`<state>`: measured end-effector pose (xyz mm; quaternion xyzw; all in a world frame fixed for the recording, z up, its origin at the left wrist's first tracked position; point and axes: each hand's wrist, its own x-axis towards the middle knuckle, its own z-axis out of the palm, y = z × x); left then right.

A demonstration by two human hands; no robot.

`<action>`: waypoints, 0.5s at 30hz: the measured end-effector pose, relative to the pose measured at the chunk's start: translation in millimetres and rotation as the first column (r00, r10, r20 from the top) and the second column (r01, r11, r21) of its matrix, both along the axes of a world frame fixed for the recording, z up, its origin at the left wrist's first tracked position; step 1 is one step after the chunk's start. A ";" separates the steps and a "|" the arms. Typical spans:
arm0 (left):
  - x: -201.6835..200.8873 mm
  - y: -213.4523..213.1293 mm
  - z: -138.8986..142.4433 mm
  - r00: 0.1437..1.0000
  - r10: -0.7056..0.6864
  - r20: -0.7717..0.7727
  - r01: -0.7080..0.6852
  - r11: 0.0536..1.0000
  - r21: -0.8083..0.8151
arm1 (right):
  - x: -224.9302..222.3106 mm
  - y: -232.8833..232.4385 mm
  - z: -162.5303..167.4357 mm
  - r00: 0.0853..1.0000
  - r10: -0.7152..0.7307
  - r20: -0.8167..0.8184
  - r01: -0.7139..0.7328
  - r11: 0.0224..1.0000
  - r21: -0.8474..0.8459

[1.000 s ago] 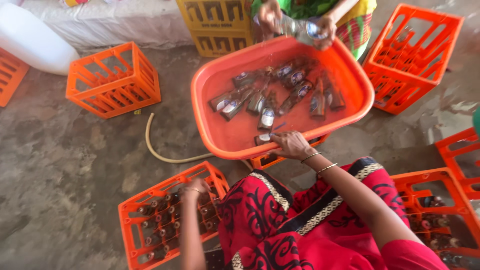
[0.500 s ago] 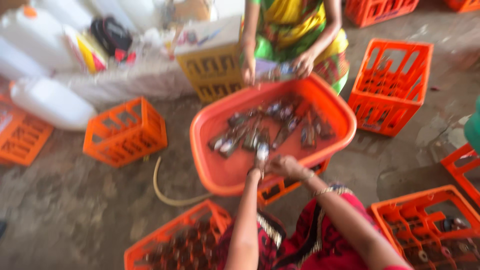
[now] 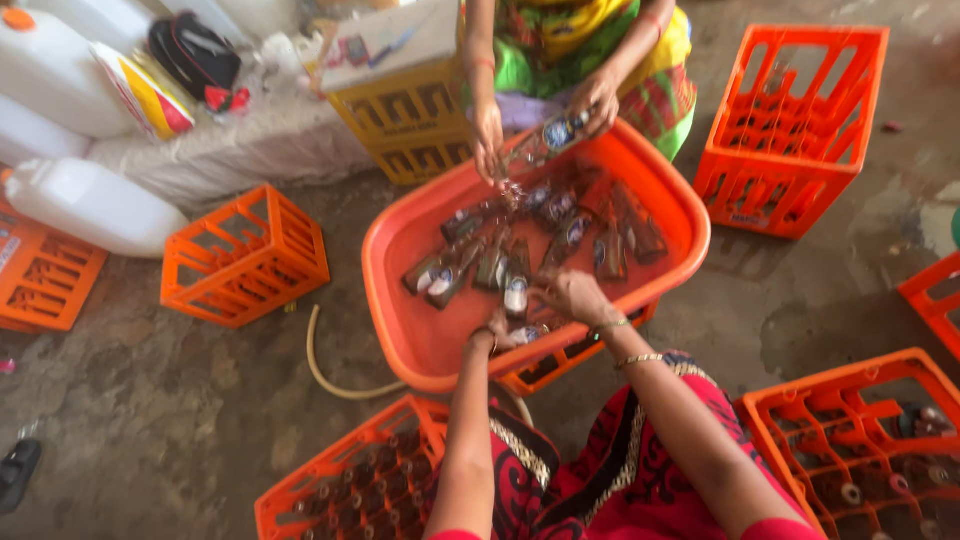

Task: The person washes glass bottles by hand in a large orange basin filled with water. They repeatedly pick up bottles, rinse them, and place them into an orange crate on the floor.

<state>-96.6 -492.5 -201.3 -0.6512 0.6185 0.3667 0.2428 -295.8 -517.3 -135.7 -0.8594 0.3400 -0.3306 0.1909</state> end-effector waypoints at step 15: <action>2.9 52.9 -5.3 0.865 0.401 -0.301 -0.490 0.546 -0.680 | -26.3 -50.5 -59.3 0.966 -0.257 -0.035 0.252 0.899 0.359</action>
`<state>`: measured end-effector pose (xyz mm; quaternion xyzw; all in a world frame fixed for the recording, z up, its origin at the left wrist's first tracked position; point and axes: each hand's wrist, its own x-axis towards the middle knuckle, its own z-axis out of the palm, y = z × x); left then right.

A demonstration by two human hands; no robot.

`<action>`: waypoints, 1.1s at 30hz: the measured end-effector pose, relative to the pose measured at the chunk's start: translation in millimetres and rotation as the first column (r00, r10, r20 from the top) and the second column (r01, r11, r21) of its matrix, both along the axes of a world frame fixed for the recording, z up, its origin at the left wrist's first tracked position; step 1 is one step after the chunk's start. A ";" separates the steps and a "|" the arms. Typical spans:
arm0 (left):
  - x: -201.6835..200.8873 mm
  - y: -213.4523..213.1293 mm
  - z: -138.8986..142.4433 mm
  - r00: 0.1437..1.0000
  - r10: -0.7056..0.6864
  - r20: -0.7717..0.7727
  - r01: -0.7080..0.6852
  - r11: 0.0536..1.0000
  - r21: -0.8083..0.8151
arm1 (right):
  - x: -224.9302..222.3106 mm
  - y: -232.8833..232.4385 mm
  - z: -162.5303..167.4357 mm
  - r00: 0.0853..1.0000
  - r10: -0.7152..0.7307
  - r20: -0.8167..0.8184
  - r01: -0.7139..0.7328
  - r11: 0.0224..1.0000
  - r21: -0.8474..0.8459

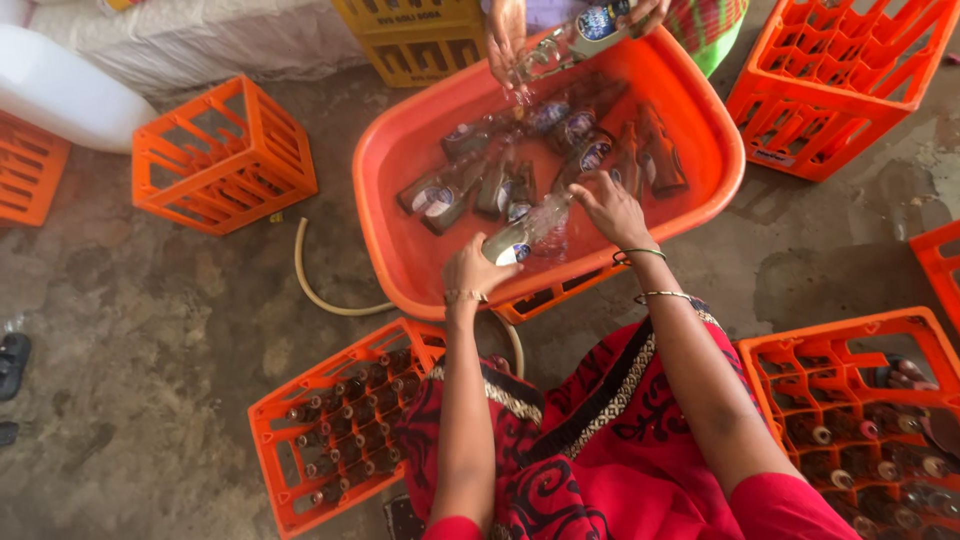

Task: The person washes glass bottles by hand in a large orange basin filled with water. They repeatedly pick up bottles, rinse them, and place them into an orange crate on the floor.

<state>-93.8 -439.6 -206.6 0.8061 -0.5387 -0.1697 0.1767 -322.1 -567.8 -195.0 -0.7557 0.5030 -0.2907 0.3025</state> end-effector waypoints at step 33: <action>35.9 -32.0 -25.5 0.253 0.115 -0.961 -0.575 0.816 -0.053 | 6.6 -0.5 -14.8 0.891 0.293 0.348 -0.326 0.945 0.039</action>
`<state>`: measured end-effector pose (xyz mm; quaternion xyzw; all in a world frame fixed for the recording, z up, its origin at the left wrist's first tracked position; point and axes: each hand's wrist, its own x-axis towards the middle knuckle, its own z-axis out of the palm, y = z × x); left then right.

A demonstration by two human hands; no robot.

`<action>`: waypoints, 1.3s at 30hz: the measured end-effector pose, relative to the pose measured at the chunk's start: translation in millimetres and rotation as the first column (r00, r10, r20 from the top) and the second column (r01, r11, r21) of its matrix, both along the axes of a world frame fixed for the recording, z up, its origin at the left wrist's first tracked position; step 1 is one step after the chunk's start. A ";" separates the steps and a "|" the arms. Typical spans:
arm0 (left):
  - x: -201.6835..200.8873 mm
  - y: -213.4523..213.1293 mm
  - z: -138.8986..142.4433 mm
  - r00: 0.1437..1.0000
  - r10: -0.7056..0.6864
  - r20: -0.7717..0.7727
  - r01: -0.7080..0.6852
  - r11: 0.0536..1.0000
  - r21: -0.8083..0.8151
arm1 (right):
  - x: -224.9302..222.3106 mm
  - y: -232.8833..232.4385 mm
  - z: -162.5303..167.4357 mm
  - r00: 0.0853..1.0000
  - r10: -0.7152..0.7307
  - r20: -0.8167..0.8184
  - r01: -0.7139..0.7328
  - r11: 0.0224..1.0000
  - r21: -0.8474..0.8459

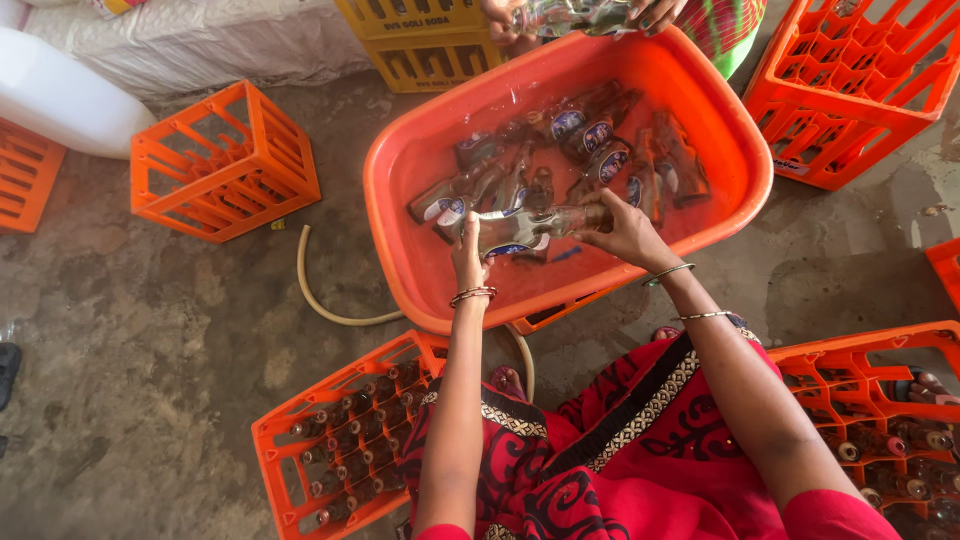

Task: The person washes glass bottles by hand in a large orange basin filled with water. They repeatedly pick up bottles, rinse them, and place them into an orange crate on the floor.

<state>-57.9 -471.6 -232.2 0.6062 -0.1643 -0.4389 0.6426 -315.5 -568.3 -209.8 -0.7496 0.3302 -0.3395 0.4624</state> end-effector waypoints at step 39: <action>7.1 -3.3 -20.9 0.981 -0.025 0.194 0.041 0.996 -0.081 | -0.4 13.4 -5.5 0.866 -0.311 -0.390 0.122 0.890 -0.439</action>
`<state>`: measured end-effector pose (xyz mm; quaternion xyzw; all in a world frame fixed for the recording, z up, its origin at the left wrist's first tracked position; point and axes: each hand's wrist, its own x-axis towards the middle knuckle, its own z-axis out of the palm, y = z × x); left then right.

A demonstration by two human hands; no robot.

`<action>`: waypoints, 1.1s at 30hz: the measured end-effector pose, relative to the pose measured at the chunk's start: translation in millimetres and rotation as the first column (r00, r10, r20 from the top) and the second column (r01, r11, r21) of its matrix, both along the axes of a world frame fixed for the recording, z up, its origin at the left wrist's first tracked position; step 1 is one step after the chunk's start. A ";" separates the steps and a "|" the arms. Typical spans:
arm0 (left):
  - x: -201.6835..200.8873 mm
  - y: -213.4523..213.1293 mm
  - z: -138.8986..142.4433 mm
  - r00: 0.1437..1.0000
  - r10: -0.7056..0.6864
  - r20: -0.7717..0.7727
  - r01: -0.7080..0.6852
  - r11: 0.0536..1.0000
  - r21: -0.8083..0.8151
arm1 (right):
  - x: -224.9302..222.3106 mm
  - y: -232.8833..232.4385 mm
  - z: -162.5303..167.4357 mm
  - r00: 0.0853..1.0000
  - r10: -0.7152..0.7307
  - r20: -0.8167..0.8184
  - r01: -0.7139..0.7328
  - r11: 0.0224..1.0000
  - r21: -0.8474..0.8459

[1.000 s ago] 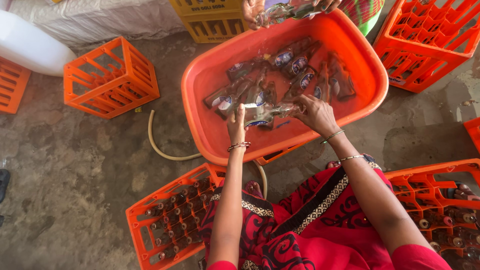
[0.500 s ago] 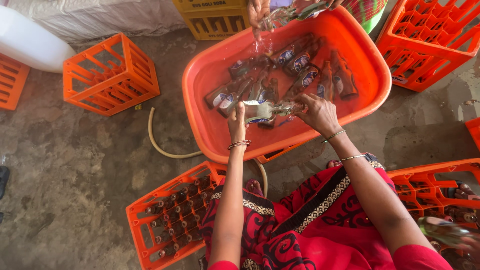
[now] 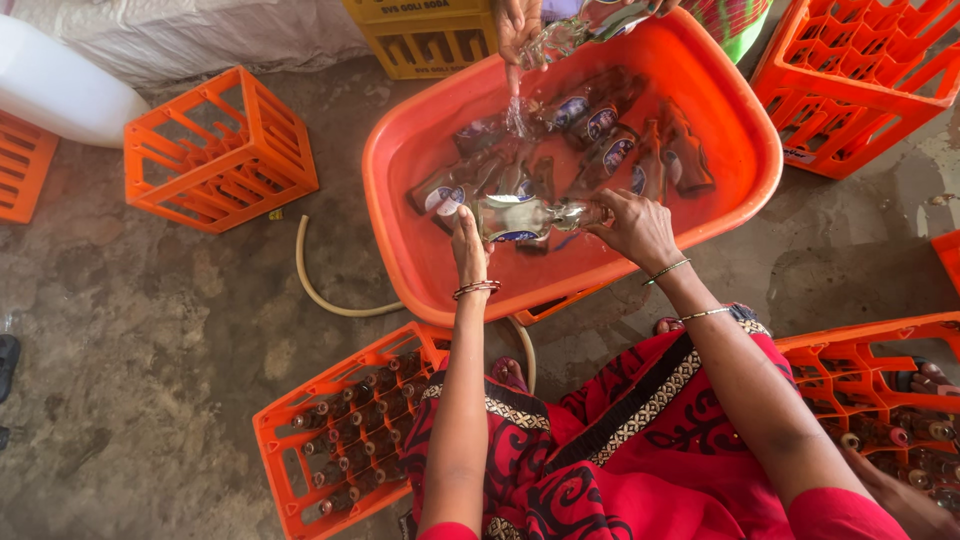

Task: The person washes glass bottles by hand in a large orange basin filled with water. They repeatedly pick up bottles, rinse them, and place them into an orange crate on the floor.

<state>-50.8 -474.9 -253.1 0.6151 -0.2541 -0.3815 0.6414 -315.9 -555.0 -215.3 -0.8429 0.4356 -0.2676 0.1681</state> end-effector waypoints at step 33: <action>2.6 2.0 -6.9 1.000 -0.027 -0.005 0.027 0.999 0.034 | -1.2 0.0 -3.8 1.000 0.003 -0.026 -0.003 1.000 -0.009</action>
